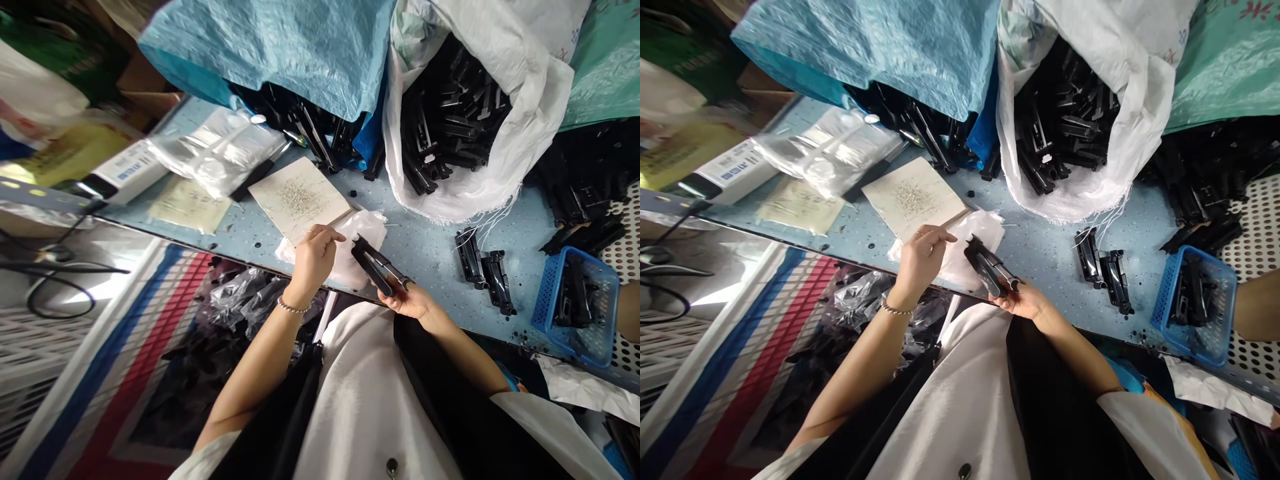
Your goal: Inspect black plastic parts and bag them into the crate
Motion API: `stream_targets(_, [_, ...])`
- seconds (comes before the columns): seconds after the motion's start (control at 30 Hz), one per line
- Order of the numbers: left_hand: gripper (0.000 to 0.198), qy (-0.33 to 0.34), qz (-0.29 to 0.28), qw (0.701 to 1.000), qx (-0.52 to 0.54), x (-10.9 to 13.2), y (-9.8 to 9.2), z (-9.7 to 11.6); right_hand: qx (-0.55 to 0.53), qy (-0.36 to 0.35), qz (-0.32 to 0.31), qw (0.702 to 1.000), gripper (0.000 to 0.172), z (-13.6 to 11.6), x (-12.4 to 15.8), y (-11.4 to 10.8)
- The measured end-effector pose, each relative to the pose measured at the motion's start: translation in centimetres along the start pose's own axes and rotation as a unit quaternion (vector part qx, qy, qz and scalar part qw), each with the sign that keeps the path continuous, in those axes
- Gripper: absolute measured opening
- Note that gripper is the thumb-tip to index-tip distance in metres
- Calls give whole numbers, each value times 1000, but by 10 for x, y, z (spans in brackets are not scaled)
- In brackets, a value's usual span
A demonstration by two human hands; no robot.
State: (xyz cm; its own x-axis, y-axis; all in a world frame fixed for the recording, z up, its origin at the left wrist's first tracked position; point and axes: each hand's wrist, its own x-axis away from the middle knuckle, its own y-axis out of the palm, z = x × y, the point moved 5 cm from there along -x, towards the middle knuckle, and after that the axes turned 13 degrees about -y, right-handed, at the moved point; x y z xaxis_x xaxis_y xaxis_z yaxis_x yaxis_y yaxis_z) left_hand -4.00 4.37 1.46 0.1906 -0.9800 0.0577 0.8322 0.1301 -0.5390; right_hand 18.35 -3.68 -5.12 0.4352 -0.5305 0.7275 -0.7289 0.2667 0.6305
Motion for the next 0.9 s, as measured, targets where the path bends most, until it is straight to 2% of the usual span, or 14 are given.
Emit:
stream_targets(0.07, [21,32,3,997,-72,2,-3,3,-21,-4,-21,1000,20,-2,3,2])
stream_targets(0.13, [26,43,-19,994,-96,1,0,-1,-44,20,-69,996,24,-1,5,9])
stream_targets(0.2, [34,52,-41,994,-84,-1,5,-5,-69,49,-102,991,29,2,4,18])
stream_targets(0.3, [42,67,-38,996,-54,3,4,-4,-100,64,-98,988,28,9,-7,27])
stream_targets(0.37, [45,110,-37,992,-48,15,2,7,-96,51,-91,990,27,10,-16,30])
stream_targets(0.43, [48,182,-69,980,-42,35,2,24,-47,20,-90,995,24,6,-21,32])
stream_targets(0.5, [54,241,-116,963,-25,57,5,41,49,-61,-84,993,18,-6,-21,32])
stream_targets(0.6, [60,271,-167,948,-1,80,12,54,176,-205,-71,960,20,-25,-9,36])
stream_targets(0.67, [61,275,-183,944,-8,88,18,60,270,-294,-57,915,26,-32,2,41])
stream_targets(0.73, [59,277,-171,945,-27,93,18,66,367,-366,-50,854,27,-32,15,49])
stream_targets(0.77, [56,275,-157,948,-37,96,14,69,402,-379,-61,832,29,-30,21,54])
stream_targets(0.8, [51,267,-140,952,-47,100,6,71,420,-369,-84,825,31,-26,26,58])
stream_targets(0.87, [42,224,-110,965,-80,107,-20,68,448,-320,-139,823,38,-24,37,60])
stream_targets(0.9, [39,187,-94,972,-106,110,-38,58,467,-307,-149,816,40,-29,45,57])
